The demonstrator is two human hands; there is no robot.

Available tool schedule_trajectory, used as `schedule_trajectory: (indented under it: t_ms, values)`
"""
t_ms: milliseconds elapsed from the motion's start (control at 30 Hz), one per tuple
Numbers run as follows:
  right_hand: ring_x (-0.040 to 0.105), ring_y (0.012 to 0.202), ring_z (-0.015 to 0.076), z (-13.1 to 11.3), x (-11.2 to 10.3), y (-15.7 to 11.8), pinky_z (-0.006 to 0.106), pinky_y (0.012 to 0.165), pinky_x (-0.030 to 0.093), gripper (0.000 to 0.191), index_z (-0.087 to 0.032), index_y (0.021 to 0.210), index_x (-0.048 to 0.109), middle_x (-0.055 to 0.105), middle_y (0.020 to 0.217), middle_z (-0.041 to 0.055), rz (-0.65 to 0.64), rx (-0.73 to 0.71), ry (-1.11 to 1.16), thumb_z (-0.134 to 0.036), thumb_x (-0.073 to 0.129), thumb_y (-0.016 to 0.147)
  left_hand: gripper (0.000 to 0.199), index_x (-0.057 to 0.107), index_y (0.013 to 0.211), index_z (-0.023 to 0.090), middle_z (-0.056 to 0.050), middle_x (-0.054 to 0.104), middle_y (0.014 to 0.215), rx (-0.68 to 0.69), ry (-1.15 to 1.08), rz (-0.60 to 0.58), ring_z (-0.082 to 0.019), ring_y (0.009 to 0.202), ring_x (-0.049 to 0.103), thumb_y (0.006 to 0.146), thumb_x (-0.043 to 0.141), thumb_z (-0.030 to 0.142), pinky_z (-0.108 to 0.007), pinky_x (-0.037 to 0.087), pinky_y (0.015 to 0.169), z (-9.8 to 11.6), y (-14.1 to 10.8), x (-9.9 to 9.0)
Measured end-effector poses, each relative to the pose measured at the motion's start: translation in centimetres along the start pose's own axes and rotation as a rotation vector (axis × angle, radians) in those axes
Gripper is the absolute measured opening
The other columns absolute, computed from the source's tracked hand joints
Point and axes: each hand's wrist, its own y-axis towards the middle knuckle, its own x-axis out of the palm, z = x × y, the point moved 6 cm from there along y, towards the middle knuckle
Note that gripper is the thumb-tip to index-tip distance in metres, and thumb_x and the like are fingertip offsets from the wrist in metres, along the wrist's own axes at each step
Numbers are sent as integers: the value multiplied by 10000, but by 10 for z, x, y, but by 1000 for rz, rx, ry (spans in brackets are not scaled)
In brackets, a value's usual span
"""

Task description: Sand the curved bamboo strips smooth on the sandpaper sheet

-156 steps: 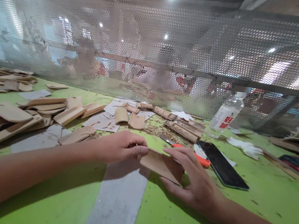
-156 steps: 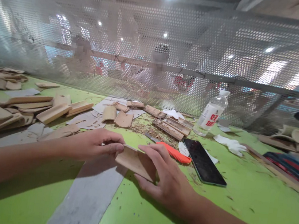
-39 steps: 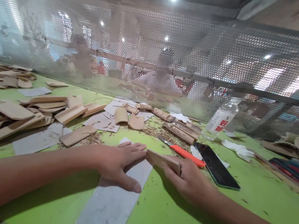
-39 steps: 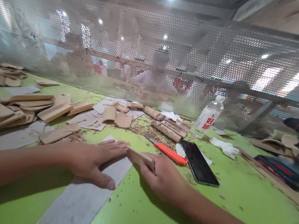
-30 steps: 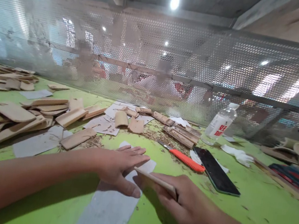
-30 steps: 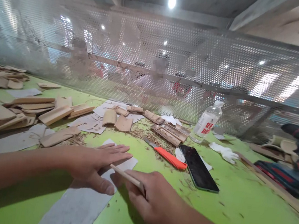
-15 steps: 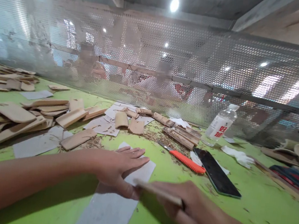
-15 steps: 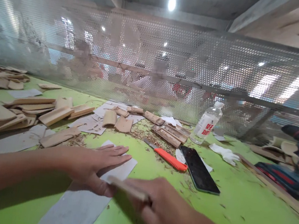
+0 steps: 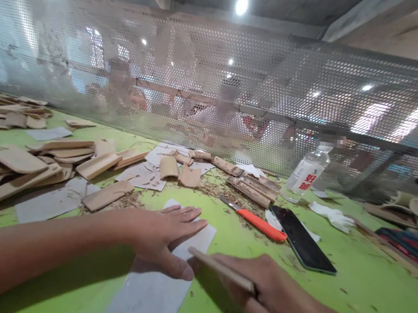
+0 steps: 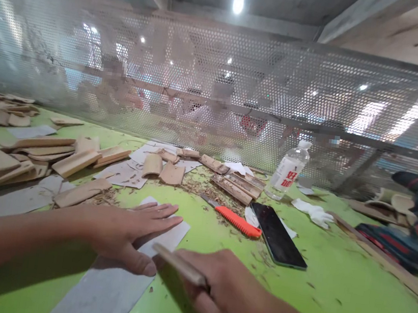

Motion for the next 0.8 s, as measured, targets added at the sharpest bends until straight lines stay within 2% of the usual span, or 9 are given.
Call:
schedule_trajectory:
  t_ms: [167,300,400,433,500,567,633,700,800]
  values:
    - [529,573,151,-1,-5,1,248,536,386,285,-211,947,716,653,674,10,37,48,-17,-371,488,1008,1110,85,1654,195,-131,-37,1685,-10,3,7,-361,1550,-14,857,566,800,-550,126,1230,2,0,-2]
    - [529,556,153,4,-6,-1,262,555,391,239,-224,887,713,657,671,9,-17,22,-63,-327,513,968,1103,76,1653,183,-133,-55,1685,7,7,-15,-357,1548,-30,868,568,782,-533,109,1235,3,0,-2]
    - [550,618,179,25,-19,0,273,566,383,228,-221,880,701,665,727,31,156,152,-95,-389,564,947,1120,48,1653,221,-107,-50,1690,-8,-8,-3,-386,1544,-14,853,562,811,-561,122,1228,2,-2,-3]
    - [529,600,174,34,-22,0,271,546,363,253,-214,869,685,645,712,27,216,225,-31,-432,580,945,1124,51,1654,225,-105,-39,1691,-9,-13,-1,-394,1543,-6,847,565,816,-569,126,1225,1,-2,-3]
    - [405,493,127,49,-18,-1,253,478,280,363,-208,793,609,525,607,-22,277,371,269,-539,595,940,1100,99,1654,212,-119,-15,1689,1,-13,4,-396,1543,13,855,565,808,-569,130,1225,2,-3,-3]
    - [221,427,76,54,-4,1,236,440,171,464,-216,729,499,336,538,-93,270,459,684,-628,603,916,1060,171,1648,186,-141,3,1684,10,-2,9,-392,1545,39,870,559,792,-561,141,1225,4,-3,-4]
    - [136,427,53,52,8,4,225,439,115,492,-215,721,449,247,549,-123,234,480,999,-634,638,897,1042,206,1642,182,-149,4,1682,7,3,8,-388,1546,55,873,555,792,-559,163,1220,5,-3,-4]
    - [131,431,40,49,14,6,220,443,100,476,-198,730,470,250,560,-128,207,486,1134,-594,684,885,1048,201,1643,182,-148,5,1682,4,7,7,-386,1547,51,870,548,799,-556,170,1219,5,-3,-4]
    - [142,430,29,51,15,6,212,442,103,449,-165,752,541,267,559,-126,192,497,1186,-561,699,890,1063,168,1648,170,-148,2,1684,4,11,0,-380,1549,42,876,534,802,-542,159,1225,5,-2,-4]
